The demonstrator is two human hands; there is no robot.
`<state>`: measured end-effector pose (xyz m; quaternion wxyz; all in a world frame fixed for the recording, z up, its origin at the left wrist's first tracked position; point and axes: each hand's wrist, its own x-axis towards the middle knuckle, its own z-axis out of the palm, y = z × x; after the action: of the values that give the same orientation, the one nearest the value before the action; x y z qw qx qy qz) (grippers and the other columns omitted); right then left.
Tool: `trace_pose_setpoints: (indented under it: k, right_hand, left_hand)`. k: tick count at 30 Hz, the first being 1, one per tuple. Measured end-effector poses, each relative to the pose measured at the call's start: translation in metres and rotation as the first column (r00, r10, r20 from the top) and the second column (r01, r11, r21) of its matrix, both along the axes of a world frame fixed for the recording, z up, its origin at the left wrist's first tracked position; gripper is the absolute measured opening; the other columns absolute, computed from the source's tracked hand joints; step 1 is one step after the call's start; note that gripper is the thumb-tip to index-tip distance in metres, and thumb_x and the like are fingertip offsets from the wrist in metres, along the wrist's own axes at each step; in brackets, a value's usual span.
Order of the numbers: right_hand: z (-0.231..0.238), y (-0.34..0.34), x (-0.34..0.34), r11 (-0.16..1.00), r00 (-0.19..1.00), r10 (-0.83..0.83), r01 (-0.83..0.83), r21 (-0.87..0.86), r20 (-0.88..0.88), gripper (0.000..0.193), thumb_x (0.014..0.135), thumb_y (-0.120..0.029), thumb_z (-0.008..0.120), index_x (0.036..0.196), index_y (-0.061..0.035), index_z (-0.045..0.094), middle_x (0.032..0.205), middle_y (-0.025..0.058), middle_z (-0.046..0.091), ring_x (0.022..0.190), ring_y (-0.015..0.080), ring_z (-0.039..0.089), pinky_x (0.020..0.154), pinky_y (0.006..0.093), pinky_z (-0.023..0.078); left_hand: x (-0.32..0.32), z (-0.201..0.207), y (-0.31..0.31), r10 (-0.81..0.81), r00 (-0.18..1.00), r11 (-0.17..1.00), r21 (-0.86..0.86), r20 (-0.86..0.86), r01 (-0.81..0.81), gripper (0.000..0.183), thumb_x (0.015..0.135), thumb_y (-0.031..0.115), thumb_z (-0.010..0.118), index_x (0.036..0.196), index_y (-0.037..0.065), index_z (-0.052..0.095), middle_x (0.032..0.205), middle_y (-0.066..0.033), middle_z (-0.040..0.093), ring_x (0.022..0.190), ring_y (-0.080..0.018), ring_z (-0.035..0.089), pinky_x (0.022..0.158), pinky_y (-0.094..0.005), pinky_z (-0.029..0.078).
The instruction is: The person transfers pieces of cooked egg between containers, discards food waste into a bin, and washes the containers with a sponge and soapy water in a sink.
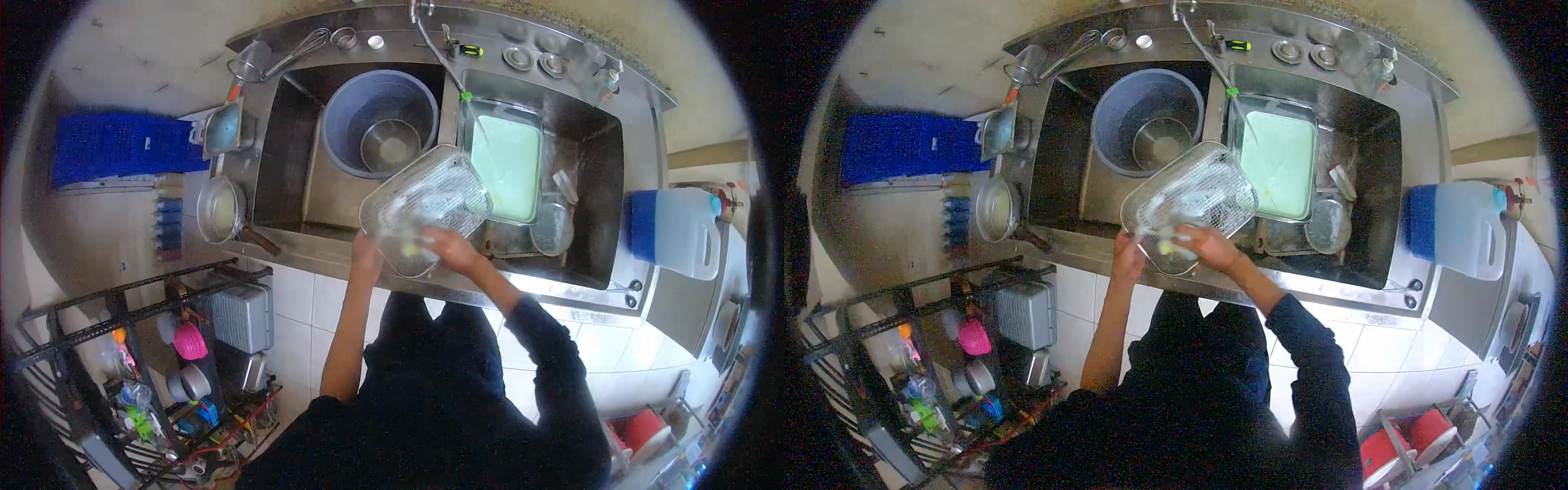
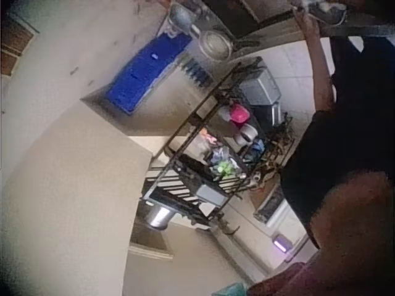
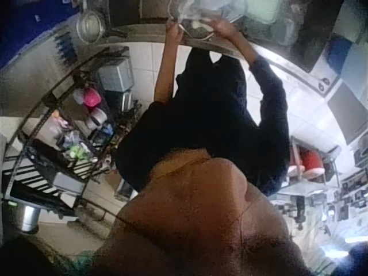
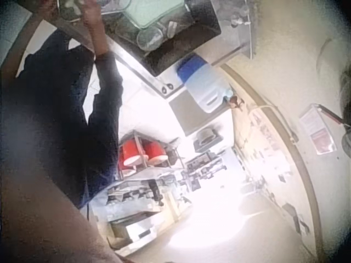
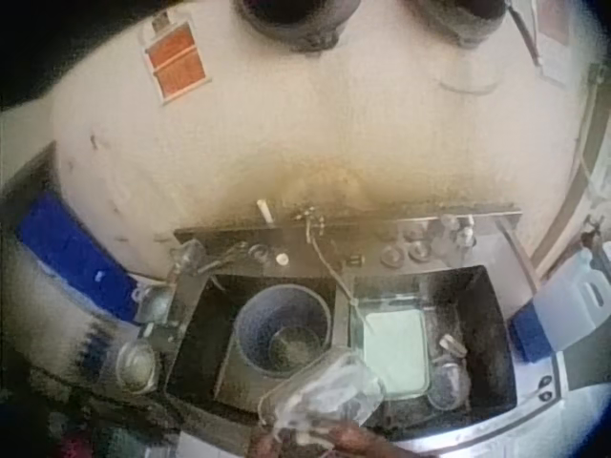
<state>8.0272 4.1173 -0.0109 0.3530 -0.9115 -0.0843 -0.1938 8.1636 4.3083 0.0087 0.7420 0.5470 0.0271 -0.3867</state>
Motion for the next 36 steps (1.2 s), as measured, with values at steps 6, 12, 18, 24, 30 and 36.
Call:
trace_pose_setpoints:
  k: [6,12,18,24,30,36]
  right_hand:
    - [0.009,-0.050,-0.022,0.757,0.791,-0.583,0.611,0.229,-0.183,0.046,0.067,0.005,0.065,0.112,-0.0026,0.058,0.109,0.0216,0.058,0.101,0.0413,0.058,0.084,0.0439,0.051]
    - [0.025,0.039,0.015,0.868,0.902,-0.431,0.419,0.267,-0.013,0.053,0.065,0.002,0.068,0.116,-0.0020,0.055,0.113,0.0198,0.058,0.100,0.0408,0.059,0.088,0.0436,0.049]
    - [0.023,0.025,0.003,0.923,0.948,-0.272,0.306,0.234,-0.165,0.038,0.075,0.000,0.059,0.113,-0.0021,0.059,0.114,0.0188,0.060,0.105,0.0395,0.057,0.091,0.0427,0.048]
    - [-0.066,-0.106,-0.090,0.476,0.253,-0.739,0.852,-0.218,-0.625,0.048,0.073,0.005,0.059,0.121,0.0008,0.053,0.112,0.0267,0.059,0.093,0.0428,0.061,0.083,0.0462,0.050]
    - [-0.071,-0.167,-0.171,0.360,-0.046,-0.828,0.721,-0.592,-0.560,0.055,0.080,-0.023,0.063,0.129,-0.0023,0.051,0.134,0.0315,0.041,0.125,0.0471,0.039,0.105,0.0556,0.031]
    - [0.013,-0.166,-0.080,-0.509,0.783,-0.264,0.383,0.771,-0.563,0.076,0.088,-0.045,0.060,0.146,-0.0068,0.029,0.144,0.0272,0.033,0.132,0.0407,0.035,0.108,0.0528,0.027]
  left_hand:
    - [0.000,0.011,-0.002,-0.068,0.995,0.994,0.094,0.077,0.061,0.029,0.097,0.019,0.054,0.121,0.003,0.050,0.109,-0.0051,0.059,0.094,-0.0157,0.058,0.082,-0.0307,0.048]
    - [-0.008,0.011,-0.033,0.021,0.977,1.000,0.001,-0.213,-0.021,0.039,0.098,0.037,0.050,0.123,0.006,0.052,0.105,-0.0050,0.062,0.098,-0.0153,0.059,0.085,-0.0308,0.050]
    - [0.004,-0.009,-0.029,0.009,0.995,0.994,0.105,-0.100,0.002,0.032,0.096,0.034,0.055,0.114,0.007,0.057,0.098,-0.0030,0.063,0.086,-0.0138,0.061,0.075,-0.0307,0.052]
    - [0.016,0.041,-0.046,0.039,0.997,0.993,0.108,0.060,-0.045,0.035,0.098,0.035,0.051,0.114,0.005,0.058,0.100,-0.0053,0.065,0.085,-0.0149,0.061,0.073,-0.0322,0.052]
    - [0.040,0.096,-0.074,0.144,0.989,0.981,0.129,0.035,-0.148,0.055,0.097,0.050,0.045,0.119,0.001,0.056,0.107,-0.0073,0.062,0.093,-0.0174,0.059,0.080,-0.0330,0.051]
    - [-0.009,0.051,-0.173,0.148,0.989,0.944,0.297,-0.003,-0.140,0.063,0.097,0.057,0.038,0.122,0.001,0.052,0.107,-0.0121,0.059,0.094,-0.0205,0.058,0.078,-0.0380,0.049]
